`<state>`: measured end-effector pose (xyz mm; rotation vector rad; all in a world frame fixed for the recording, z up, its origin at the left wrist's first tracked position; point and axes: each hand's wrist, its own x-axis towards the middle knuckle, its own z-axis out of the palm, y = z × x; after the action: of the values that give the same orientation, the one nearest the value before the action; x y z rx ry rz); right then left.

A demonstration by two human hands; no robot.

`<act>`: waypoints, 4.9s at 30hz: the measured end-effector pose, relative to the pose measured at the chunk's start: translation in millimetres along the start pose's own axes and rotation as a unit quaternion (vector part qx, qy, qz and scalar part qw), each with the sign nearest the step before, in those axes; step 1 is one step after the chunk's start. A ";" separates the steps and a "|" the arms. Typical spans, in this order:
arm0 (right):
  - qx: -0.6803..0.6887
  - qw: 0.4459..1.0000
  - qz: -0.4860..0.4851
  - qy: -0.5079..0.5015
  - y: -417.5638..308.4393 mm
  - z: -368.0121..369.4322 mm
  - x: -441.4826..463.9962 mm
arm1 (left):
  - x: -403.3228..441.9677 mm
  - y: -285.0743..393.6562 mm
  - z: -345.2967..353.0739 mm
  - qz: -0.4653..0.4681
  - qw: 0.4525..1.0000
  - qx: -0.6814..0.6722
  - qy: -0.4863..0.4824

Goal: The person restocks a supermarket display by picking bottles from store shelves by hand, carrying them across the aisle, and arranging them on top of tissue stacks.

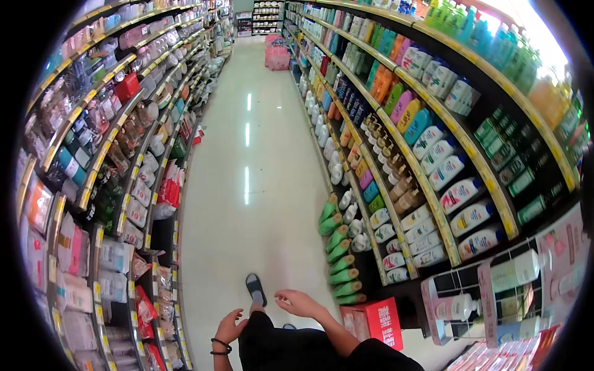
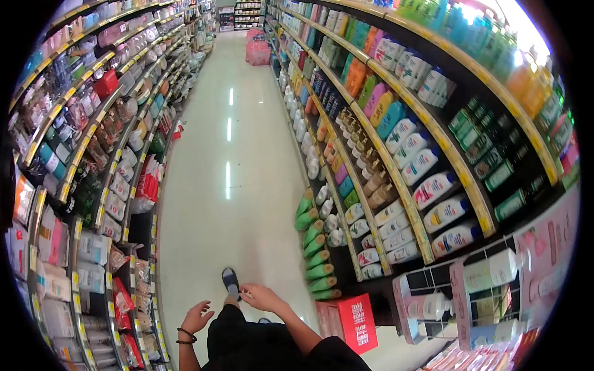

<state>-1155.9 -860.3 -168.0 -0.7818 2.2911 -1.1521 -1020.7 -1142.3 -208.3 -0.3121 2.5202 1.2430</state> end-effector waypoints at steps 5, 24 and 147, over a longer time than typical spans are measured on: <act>-0.075 0.995 0.047 -0.034 40.7 -25.6 101.6 | 113.5 -21.2 -69.3 -0.036 0.999 0.030 0.010; -0.022 0.966 0.257 0.014 136.3 -170.1 410.6 | 535.3 169.2 -242.4 0.226 0.969 -0.029 -0.093; 0.060 -0.234 0.143 0.960 101.0 -519.5 1215.2 | 1319.7 549.2 -405.5 0.648 0.126 0.101 -0.745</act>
<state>-2397.7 -1322.8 -140.7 -1.3001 -0.0870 0.4154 -2497.8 -1211.2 -63.1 2.2604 0.2748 0.3741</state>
